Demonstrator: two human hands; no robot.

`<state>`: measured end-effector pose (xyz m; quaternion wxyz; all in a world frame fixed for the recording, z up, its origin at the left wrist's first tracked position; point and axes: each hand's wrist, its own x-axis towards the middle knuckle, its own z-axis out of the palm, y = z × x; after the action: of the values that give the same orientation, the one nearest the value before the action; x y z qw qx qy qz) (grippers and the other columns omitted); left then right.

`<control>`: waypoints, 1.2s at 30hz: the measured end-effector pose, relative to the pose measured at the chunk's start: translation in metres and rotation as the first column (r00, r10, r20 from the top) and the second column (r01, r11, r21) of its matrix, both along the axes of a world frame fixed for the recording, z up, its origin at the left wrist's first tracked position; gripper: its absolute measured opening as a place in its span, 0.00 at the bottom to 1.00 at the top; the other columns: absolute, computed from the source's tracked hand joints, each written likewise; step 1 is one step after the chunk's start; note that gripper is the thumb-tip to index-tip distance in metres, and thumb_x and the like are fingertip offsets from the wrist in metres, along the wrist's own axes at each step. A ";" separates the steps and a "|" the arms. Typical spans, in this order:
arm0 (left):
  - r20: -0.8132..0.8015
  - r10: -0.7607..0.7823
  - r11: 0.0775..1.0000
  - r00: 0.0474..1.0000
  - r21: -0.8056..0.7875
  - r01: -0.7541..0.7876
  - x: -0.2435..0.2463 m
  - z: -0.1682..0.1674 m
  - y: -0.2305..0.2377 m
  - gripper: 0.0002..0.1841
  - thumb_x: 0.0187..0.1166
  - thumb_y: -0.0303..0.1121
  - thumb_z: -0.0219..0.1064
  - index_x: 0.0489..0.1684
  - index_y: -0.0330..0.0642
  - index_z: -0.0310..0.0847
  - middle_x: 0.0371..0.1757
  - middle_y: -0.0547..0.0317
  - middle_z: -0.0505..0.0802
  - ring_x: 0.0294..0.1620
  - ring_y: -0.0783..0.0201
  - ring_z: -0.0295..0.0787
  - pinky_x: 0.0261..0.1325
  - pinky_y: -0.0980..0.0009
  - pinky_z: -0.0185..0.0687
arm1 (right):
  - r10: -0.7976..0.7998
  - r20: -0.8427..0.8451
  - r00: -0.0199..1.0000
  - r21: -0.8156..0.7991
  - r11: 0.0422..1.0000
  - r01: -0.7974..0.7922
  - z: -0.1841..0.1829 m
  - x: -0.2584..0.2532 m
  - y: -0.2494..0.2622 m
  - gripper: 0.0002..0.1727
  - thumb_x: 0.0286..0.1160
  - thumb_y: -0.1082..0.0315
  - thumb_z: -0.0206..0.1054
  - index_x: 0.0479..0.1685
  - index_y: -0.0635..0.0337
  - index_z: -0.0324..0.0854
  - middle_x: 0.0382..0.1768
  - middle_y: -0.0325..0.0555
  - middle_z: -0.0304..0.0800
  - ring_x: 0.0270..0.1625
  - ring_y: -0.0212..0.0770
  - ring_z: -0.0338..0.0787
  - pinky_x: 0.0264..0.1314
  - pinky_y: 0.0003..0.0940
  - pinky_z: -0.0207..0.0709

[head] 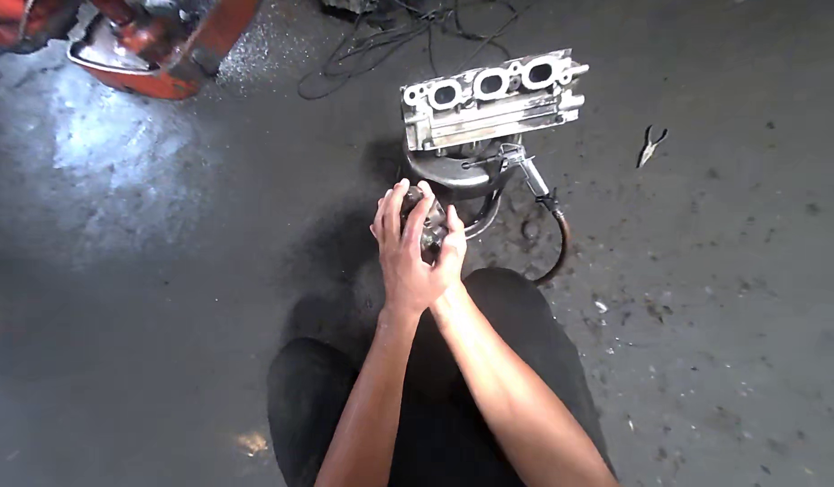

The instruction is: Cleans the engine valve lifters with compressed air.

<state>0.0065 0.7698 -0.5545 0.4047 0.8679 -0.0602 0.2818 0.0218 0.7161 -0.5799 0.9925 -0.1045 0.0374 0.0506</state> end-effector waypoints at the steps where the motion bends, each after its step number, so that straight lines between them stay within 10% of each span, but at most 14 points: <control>1: -0.010 -0.013 1.000 1.000 -0.008 0.013 0.002 -0.001 -0.002 0.27 0.71 0.47 0.68 0.71 0.49 0.84 0.86 0.48 0.72 0.91 0.46 0.58 0.90 0.44 0.53 | 0.021 0.031 0.999 0.072 0.997 -0.023 -0.001 0.002 -0.002 0.25 0.90 0.52 0.49 0.78 0.54 0.73 0.60 0.41 0.90 0.61 0.31 0.91 0.66 0.29 0.83; 5: 0.053 -0.021 0.998 0.998 -0.063 0.025 0.003 -0.003 -0.014 0.33 0.73 0.51 0.65 0.77 0.44 0.77 0.88 0.42 0.68 0.89 0.46 0.61 0.87 0.47 0.61 | 0.036 -0.089 0.995 0.232 0.973 -0.015 -0.013 0.015 -0.006 0.27 0.94 0.52 0.42 0.82 0.52 0.71 0.70 0.42 0.86 0.72 0.34 0.85 0.74 0.31 0.78; 7: 0.126 -0.039 0.993 0.991 -0.102 0.052 0.004 -0.003 -0.019 0.35 0.78 0.54 0.61 0.80 0.40 0.72 0.87 0.37 0.67 0.88 0.46 0.63 0.85 0.52 0.66 | -0.030 0.314 0.949 0.263 0.963 -0.057 -0.077 0.029 0.001 0.31 0.95 0.52 0.41 0.93 0.55 0.56 0.86 0.48 0.70 0.86 0.40 0.72 0.84 0.38 0.69; 17: 0.297 0.014 0.997 0.955 -0.076 0.010 0.008 0.004 -0.048 0.42 0.84 0.67 0.31 0.70 0.41 0.76 0.79 0.47 0.79 0.87 0.54 0.64 0.93 0.43 0.38 | -0.045 -0.022 0.999 0.157 0.986 0.047 0.013 0.012 -0.045 0.29 0.91 0.45 0.43 0.71 0.53 0.81 0.55 0.45 0.92 0.57 0.40 0.93 0.59 0.40 0.88; 27: 0.247 -0.162 0.918 0.956 -0.316 0.237 0.007 -0.011 -0.104 0.46 0.85 0.68 0.28 0.67 0.34 0.78 0.76 0.42 0.79 0.81 0.50 0.72 0.83 0.54 0.70 | -0.117 -0.267 0.957 0.275 0.942 0.191 0.020 -0.001 -0.109 0.25 0.87 0.43 0.51 0.69 0.45 0.80 0.54 0.45 0.91 0.54 0.45 0.94 0.57 0.44 0.89; 31: 0.118 -0.110 0.834 0.987 -0.529 0.156 0.009 -0.018 -0.109 0.41 0.89 0.64 0.32 0.68 0.34 0.76 0.74 0.48 0.81 0.78 0.57 0.75 0.80 0.59 0.71 | -0.151 -0.179 0.972 0.383 0.900 0.210 0.005 -0.006 -0.132 0.26 0.82 0.40 0.54 0.63 0.47 0.82 0.58 0.50 0.90 0.57 0.50 0.93 0.59 0.51 0.88; 36: -0.442 -0.190 0.737 0.877 -0.654 -0.171 0.045 -0.022 -0.117 0.17 0.92 0.36 0.48 0.63 0.34 0.77 0.54 0.48 0.89 0.47 0.62 0.88 0.52 0.63 0.84 | -0.226 -0.151 0.962 0.369 0.890 0.267 0.006 -0.007 -0.165 0.28 0.80 0.37 0.51 0.67 0.43 0.79 0.61 0.49 0.88 0.60 0.51 0.92 0.59 0.51 0.88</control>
<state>0.0516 0.6525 -0.5761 0.6948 0.7022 0.1441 0.0575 0.0148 0.5506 -0.5738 0.9886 0.1014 0.0914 -0.0642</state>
